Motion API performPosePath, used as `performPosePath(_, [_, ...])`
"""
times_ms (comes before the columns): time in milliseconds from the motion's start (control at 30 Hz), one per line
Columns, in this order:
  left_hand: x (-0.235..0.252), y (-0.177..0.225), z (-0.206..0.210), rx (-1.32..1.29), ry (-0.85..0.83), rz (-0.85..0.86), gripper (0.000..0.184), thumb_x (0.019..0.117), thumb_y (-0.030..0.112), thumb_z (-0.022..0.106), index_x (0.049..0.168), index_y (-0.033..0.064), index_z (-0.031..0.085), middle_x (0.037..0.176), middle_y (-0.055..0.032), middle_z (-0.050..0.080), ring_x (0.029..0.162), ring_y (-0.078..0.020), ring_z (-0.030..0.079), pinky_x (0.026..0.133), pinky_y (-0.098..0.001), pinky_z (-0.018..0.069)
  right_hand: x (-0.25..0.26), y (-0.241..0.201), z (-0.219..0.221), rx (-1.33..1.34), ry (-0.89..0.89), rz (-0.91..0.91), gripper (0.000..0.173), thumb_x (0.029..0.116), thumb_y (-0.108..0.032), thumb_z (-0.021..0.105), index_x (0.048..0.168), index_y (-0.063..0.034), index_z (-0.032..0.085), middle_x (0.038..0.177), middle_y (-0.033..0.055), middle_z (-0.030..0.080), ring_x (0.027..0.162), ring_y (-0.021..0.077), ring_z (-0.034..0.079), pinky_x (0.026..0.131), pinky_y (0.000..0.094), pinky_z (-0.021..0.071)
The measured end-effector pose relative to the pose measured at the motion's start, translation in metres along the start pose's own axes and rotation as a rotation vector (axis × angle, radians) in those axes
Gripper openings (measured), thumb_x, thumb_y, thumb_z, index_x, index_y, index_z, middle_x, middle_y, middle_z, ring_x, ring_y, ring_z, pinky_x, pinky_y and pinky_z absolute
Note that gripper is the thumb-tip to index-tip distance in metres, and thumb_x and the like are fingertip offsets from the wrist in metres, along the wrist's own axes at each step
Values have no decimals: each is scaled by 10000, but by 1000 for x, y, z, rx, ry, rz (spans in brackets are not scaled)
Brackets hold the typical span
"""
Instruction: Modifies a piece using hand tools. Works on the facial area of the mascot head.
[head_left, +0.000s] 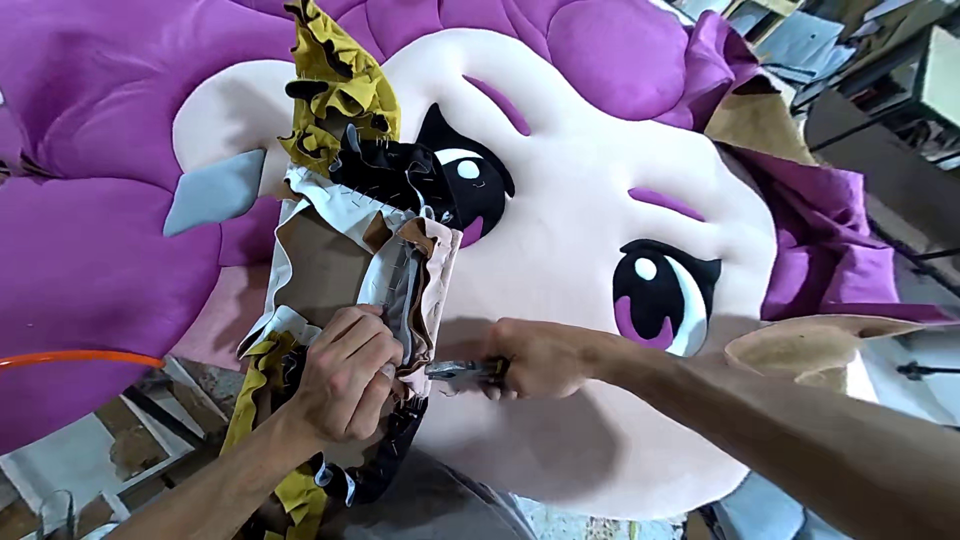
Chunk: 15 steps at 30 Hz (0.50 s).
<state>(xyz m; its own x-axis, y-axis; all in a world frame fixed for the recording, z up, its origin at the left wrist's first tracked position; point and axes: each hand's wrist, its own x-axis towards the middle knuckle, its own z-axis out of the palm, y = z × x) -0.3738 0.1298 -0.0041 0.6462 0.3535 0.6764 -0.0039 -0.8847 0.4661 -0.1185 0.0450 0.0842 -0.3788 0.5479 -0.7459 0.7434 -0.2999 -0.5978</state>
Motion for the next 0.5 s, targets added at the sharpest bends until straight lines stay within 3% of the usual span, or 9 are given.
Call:
performPosePath(33, [-1, -1, -1, -1, 1, 4, 381, 1004, 196, 334, 769, 102, 618, 771, -18, 627, 870, -149, 643, 1046, -397, 484, 1, 3, 1, 190, -147, -3, 218, 906, 29, 500, 1031, -43, 664, 796, 38, 665, 608, 110, 612, 570, 312, 531])
performPosePath(67, [-1, -2, -2, 0, 5, 8, 396, 1013, 199, 326, 772, 101, 625, 775, -18, 628, 875, -149, 642, 1044, -393, 482, 5, 11, 7, 357, -249, -39, 248, 830, -4, 461, 1000, -62, 631, 781, 31, 667, 580, 103, 624, 534, 294, 539])
performPosePath(167, [-4, -3, -3, 2, 26, -9, 459, 1041, 239, 286, 793, 99, 646, 784, -15, 640, 883, -141, 643, 1043, -386, 479, 10, 19, 24, 535, -383, -93, 243, 820, -50, 425, 997, -111, 580, 811, 17, 678, 548, 61, 615, 461, 215, 484])
performPosePath(233, [-1, -2, -1, 42, -1, -16, 583, 1071, 364, 221, 834, 93, 679, 814, -23, 673, 908, -146, 657, 1035, -398, 488, 0, 2, 33, 352, -236, -82, 216, 861, -42, 468, 1000, -87, 627, 793, 40, 701, 560, 118, 628, 477, 297, 499])
performPosePath(300, [2, 1, 2, 101, -35, 8, 678, 1056, 520, 205, 886, 91, 701, 867, -43, 692, 955, -174, 655, 1028, -418, 479, -24, -22, 48, -95, -109, -10, 193, 940, -51, 589, 1124, -54, 646, 884, 145, 699, 744, 322, 678, 628, 535, 531])
performPosePath(333, [1, 2, 3, 126, -39, 29, 675, 1040, 571, 238, 908, 96, 699, 895, -47, 689, 984, -184, 646, 1049, -426, 460, -37, -26, 62, -288, -72, -22, 201, 944, -65, 616, 1142, -52, 646, 923, 183, 684, 817, 392, 679, 664, 600, 521])
performPosePath(400, [-1, 3, 5, 136, -15, 91, 574, 1008, 602, 361, 948, 117, 662, 945, -39, 652, 1040, -184, 616, 1106, -437, 410, -61, -20, 87, -447, -24, -161, 155, 953, -53, 610, 1100, -45, 661, 971, 193, 675, 858, 411, 682, 643, 586, 533])
performPosePath(500, [-7, 5, 9, 132, 25, 188, 371, 968, 484, 556, 1134, 157, 611, 1051, -32, 604, 1090, -185, 597, 1106, -453, 426, -82, -7, 97, -382, 174, -306, 211, 890, 4, 643, 1088, -66, 656, 931, 157, 666, 751, 355, 686, 541, 517, 533])
